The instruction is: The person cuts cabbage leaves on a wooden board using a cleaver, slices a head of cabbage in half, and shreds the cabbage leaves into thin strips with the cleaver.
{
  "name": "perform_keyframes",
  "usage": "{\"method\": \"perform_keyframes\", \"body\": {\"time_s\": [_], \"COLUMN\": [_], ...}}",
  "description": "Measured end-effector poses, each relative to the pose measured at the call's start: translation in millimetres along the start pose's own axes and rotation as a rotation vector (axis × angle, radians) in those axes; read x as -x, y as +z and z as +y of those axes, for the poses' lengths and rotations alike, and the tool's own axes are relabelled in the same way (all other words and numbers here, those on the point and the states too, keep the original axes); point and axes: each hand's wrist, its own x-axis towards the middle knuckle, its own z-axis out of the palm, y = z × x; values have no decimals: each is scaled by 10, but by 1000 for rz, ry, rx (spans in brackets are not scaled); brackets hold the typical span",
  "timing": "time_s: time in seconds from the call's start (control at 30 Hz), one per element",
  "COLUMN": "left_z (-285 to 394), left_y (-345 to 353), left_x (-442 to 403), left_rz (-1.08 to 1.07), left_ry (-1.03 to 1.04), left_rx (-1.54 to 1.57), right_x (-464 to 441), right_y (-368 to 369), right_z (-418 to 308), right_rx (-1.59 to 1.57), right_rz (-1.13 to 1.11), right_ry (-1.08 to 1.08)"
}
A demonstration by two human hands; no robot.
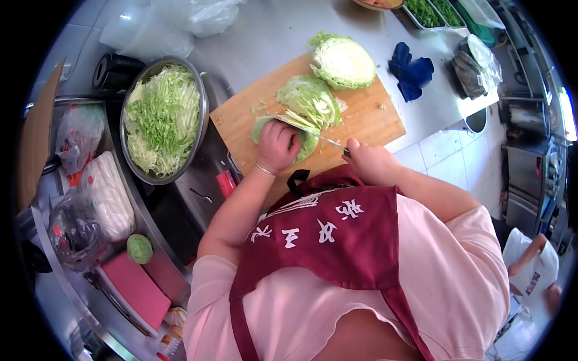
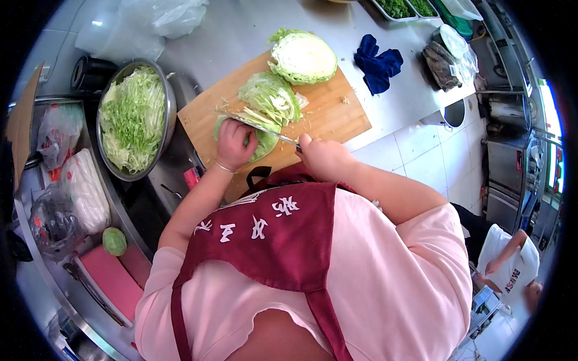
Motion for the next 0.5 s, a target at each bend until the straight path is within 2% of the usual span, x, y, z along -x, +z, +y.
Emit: {"method": "perform_keyframes", "body": {"time_s": [0.23, 0.37, 0.5], "left_z": [-45, -12, -34], "left_y": [37, 1, 46], "left_x": [-14, 17, 50], "left_rz": [8, -9, 16], "left_ry": [13, 5, -10], "left_rx": [7, -14, -3], "right_x": [-795, -507, -117], "right_y": [471, 277, 22], "right_z": [202, 118, -38], "right_rx": [-84, -117, -89], "right_rz": [109, 174, 121], "right_ry": [-7, -1, 1]}}
